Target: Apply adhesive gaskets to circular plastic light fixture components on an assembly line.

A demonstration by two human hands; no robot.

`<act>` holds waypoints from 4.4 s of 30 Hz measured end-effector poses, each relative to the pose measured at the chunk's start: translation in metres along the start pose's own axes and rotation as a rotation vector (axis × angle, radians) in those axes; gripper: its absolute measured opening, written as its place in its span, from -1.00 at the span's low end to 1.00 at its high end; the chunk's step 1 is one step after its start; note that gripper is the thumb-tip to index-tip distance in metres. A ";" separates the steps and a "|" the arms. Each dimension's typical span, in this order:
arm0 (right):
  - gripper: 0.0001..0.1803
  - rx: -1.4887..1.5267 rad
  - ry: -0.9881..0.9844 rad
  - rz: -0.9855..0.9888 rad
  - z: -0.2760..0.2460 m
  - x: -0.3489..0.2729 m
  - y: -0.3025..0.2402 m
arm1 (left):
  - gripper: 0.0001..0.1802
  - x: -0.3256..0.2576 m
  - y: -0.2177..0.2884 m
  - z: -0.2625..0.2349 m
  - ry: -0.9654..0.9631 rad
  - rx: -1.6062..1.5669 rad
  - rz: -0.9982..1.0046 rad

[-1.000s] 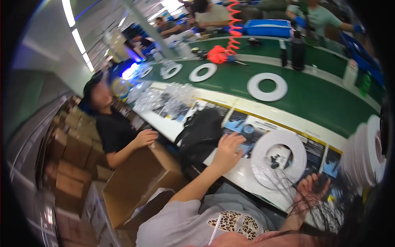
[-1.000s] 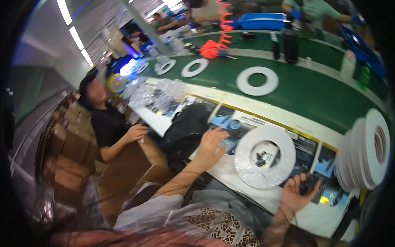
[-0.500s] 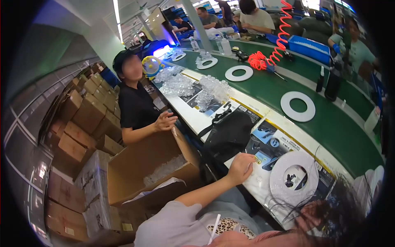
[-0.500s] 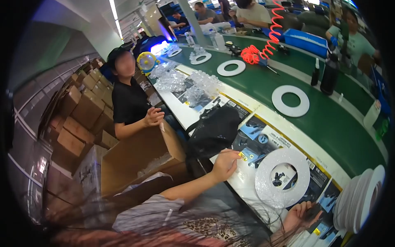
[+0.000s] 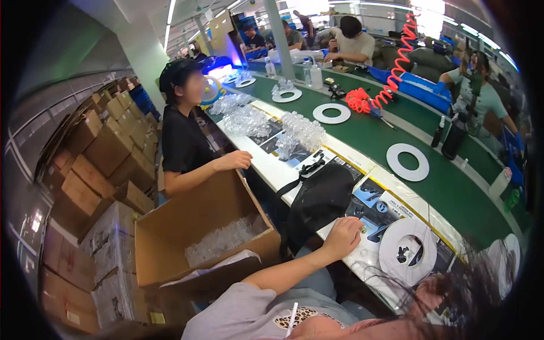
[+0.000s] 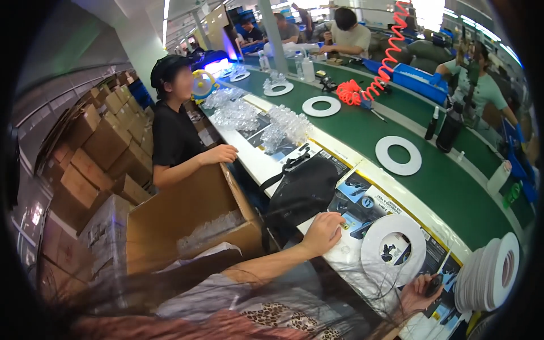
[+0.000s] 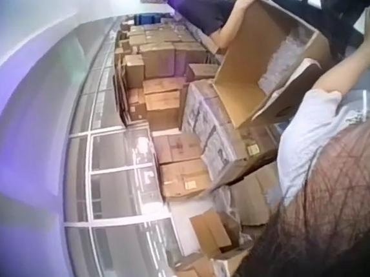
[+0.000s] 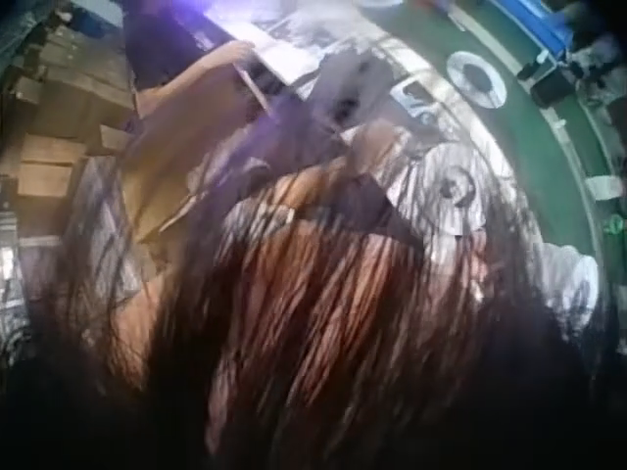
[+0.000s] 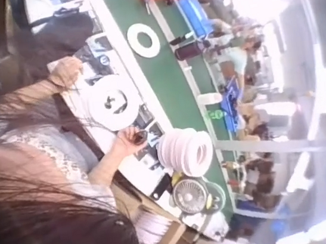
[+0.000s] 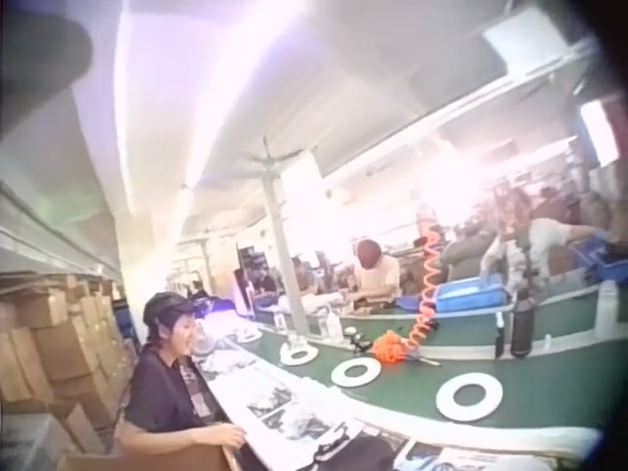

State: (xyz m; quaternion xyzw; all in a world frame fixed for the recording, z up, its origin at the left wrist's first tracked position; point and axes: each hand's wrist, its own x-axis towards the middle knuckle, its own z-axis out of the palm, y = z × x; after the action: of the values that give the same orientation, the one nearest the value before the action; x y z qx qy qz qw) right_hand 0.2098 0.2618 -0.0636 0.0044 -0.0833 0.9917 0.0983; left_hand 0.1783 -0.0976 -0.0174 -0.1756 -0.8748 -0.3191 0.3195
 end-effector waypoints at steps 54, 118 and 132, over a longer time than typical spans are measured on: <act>-0.64 0.120 0.210 -0.106 0.056 -0.017 0.022 | -0.64 -0.010 -0.021 0.017 -0.079 -0.145 -0.049; -0.78 -1.409 -0.169 -0.415 0.118 0.059 0.022 | -0.65 0.141 -0.027 0.135 -0.258 -0.554 -0.278; -0.72 -1.509 -0.183 -0.635 0.104 0.060 0.018 | -0.66 0.141 -0.022 0.135 -0.289 -0.556 -0.285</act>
State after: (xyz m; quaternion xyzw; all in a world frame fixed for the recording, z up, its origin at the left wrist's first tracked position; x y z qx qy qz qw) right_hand 0.1468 0.2383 0.0377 0.0414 -0.7299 0.5896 0.3434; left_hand 0.0033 -0.0090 -0.0122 -0.1753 -0.8064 -0.5585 0.0842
